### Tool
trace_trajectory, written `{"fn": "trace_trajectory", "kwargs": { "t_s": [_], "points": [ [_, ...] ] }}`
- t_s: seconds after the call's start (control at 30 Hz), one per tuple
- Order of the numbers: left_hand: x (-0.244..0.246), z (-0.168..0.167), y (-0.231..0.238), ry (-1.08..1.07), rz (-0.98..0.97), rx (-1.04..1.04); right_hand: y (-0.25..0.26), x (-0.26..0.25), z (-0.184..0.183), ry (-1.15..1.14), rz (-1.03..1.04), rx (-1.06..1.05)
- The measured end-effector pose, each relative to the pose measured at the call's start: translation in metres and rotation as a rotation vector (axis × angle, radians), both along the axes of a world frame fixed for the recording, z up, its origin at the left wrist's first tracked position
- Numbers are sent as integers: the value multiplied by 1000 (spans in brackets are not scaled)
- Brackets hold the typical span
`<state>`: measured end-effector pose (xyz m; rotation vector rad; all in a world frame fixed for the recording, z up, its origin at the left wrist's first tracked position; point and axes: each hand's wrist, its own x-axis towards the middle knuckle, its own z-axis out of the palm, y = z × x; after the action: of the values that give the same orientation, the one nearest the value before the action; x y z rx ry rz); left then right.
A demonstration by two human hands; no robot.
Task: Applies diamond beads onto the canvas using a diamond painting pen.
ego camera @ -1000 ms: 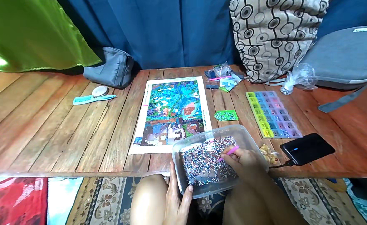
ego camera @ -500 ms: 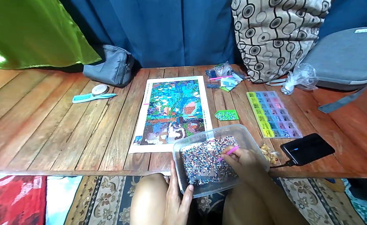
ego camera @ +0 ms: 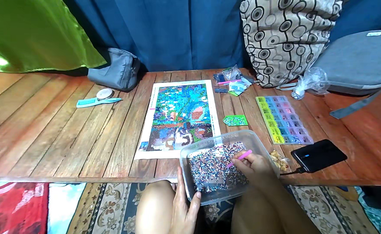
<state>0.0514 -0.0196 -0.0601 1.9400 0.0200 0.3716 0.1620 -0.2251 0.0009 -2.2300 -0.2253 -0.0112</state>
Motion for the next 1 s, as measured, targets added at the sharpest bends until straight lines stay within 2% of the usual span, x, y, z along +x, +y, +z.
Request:
{"fn": "trace_trajectory", "kwargs": {
  "t_s": [0.37, 0.57, 1.0],
  "points": [
    [1, -1, 0, -24, -18, -44, 2, 1, 4, 31, 30, -76],
    [1, -1, -1, -11, 0, -12, 2, 0, 1, -39, 17, -53],
    [2, -1, -1, -29, 2, -14, 2, 0, 4, -13, 20, -70]
  ]
}}
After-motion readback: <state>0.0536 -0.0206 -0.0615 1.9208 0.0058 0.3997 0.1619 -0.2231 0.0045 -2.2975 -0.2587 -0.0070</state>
